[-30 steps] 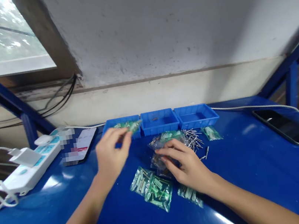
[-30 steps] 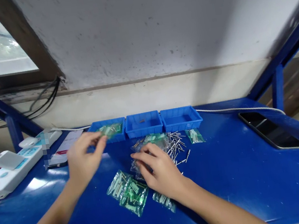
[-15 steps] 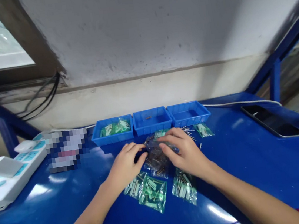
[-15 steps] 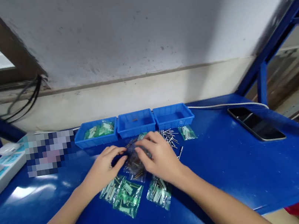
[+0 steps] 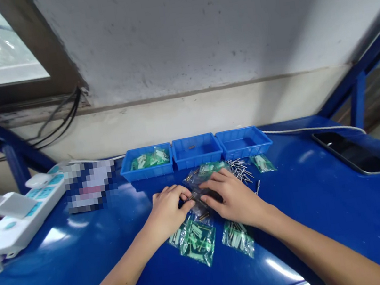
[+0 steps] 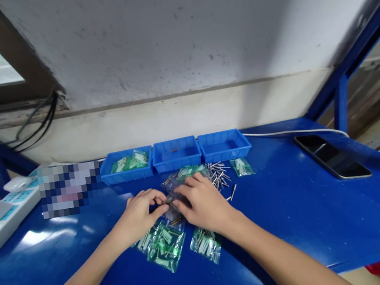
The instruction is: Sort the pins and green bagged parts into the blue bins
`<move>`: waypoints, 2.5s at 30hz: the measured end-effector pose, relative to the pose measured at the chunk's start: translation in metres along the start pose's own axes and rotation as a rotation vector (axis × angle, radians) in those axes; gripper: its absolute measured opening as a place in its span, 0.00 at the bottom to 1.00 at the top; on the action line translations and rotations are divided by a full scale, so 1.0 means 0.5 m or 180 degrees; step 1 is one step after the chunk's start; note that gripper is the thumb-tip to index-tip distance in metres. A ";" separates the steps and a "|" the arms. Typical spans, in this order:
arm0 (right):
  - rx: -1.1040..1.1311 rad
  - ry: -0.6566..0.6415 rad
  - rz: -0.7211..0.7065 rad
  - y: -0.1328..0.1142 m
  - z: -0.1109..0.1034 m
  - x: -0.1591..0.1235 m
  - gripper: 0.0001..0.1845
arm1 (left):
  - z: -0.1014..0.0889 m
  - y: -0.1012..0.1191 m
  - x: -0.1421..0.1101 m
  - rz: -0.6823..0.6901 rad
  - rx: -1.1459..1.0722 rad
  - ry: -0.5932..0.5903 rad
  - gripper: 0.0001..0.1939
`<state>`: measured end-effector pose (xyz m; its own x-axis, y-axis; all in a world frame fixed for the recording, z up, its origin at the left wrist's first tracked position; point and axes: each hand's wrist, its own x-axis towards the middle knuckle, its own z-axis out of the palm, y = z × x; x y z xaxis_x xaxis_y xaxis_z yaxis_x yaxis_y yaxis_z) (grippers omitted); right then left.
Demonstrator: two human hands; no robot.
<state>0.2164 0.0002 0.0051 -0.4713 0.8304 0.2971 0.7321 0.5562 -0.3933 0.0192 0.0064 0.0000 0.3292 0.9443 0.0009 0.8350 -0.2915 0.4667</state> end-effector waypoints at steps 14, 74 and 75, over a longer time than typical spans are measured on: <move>0.2491 0.0109 0.0867 -0.036 -0.008 0.004 0.21 | -0.013 0.012 -0.025 0.1630 -0.0323 0.1568 0.08; 0.3599 0.0717 0.0919 -0.053 0.018 0.020 0.14 | -0.004 0.021 -0.032 0.1443 -0.0690 0.1404 0.15; 0.3392 0.0849 0.0870 -0.052 0.018 0.019 0.15 | -0.003 0.019 -0.030 0.1298 -0.0717 0.1404 0.15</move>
<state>0.1886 -0.0061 0.0102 -0.1466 0.9659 0.2134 -0.0578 0.2070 -0.9766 0.0217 -0.0103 0.0056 0.3482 0.7525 0.5590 0.5522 -0.6465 0.5264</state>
